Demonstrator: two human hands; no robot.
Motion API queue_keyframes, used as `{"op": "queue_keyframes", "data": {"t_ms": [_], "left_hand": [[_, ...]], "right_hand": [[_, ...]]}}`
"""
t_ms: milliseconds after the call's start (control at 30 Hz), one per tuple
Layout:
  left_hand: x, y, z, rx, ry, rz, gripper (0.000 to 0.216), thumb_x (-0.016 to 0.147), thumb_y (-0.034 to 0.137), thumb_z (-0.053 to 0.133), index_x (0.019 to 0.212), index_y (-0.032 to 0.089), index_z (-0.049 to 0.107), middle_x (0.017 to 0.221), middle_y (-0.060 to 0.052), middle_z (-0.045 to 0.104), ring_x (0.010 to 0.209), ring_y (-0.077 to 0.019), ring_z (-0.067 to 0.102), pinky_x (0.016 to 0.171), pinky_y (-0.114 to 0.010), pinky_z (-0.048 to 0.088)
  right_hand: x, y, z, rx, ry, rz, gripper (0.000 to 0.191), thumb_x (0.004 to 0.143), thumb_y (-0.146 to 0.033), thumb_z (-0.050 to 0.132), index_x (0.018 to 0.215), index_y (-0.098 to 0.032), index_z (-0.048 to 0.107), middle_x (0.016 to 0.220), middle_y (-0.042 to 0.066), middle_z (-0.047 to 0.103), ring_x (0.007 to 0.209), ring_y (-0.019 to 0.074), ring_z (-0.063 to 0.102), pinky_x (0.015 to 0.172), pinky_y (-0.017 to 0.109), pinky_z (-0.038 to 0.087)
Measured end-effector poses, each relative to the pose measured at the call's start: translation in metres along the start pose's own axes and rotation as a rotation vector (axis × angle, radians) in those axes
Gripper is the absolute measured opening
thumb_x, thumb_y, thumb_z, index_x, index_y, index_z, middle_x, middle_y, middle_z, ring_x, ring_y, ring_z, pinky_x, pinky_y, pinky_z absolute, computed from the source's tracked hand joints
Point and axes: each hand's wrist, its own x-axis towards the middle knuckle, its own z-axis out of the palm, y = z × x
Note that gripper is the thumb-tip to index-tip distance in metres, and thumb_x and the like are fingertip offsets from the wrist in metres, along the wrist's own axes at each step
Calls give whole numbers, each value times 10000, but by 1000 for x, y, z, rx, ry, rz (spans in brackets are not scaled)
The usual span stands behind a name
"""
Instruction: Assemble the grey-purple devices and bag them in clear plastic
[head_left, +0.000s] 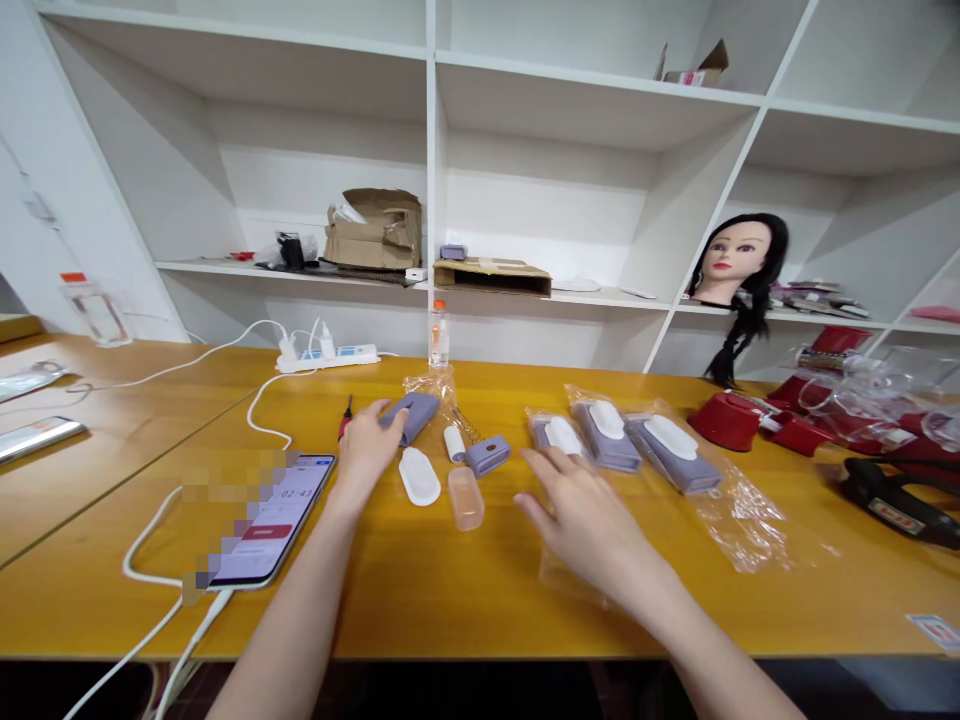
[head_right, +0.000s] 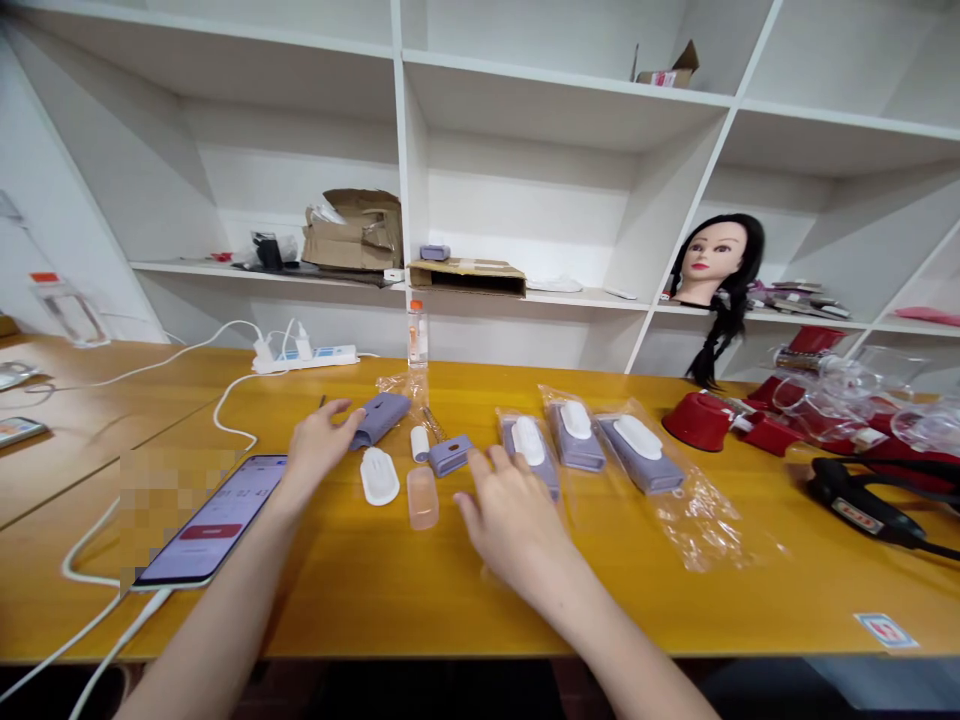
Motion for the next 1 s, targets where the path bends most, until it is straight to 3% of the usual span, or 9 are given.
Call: {"op": "queue_keyframes", "data": {"t_ms": [100,200,367,500,767,833,900,1000], "left_hand": [[6,-3,20,160,7,-29,598,740,489,461,1236,155,474,1315,-165,428,1163,-356,405,904,-441,348],[12,-1,36,252,-66,-108,767,690,587,467,1307,147,354,1364,-216,313,1181,-423,320,850,-492,354],[28,1,54,295,-110,-130,831,629,589,532,1291,129,328,1329,-252,345,1199,-425,291,878,-511,307],[35,0,62,294,-142,-172,838,557,512,629,1245,113,365,1209,-265,463,1130,-438,381,851,-528,310],[30,3,40,249,-75,-142,863,578,555,602,1291,156,323,1228,-220,470,1134,-415,409,863,-506,336],[25,9,29,93,-22,-129,902,569,554,618,1315,156,303,1261,-212,454,1158,-394,406,893,-492,335],[17,16,18,-236,-11,-134,885,597,530,616,1330,161,286,1292,-182,445,1170,-334,427,908,-425,363],[-2,28,4,-912,-200,-217,661,720,515,494,1279,186,368,1225,-116,526,1036,-251,556,785,-335,464]], "right_hand": [[20,-24,20,22,-99,-128,313,813,-263,463,1103,-181,547,1030,120,605,921,274,570,750,360,415],[33,-37,43,-5,-164,-128,243,833,-232,424,1012,-161,573,950,128,637,826,256,609,679,323,417],[38,-39,65,-26,-108,-66,217,866,-256,391,939,-160,572,909,120,645,799,239,624,658,295,418],[34,-32,70,-43,-133,-40,244,867,-266,377,941,-159,584,868,124,655,788,239,629,647,289,424],[42,-15,63,0,-79,39,299,867,-318,362,985,-169,592,880,122,663,791,252,631,643,305,414],[47,-8,59,-8,-44,85,298,868,-329,364,968,-162,589,872,124,662,790,248,631,647,302,410],[52,0,57,-20,-6,127,295,869,-331,369,951,-151,587,874,129,658,806,246,628,661,300,406],[58,8,58,-25,19,149,287,868,-330,381,938,-143,586,885,133,646,833,240,619,685,299,402]]}}
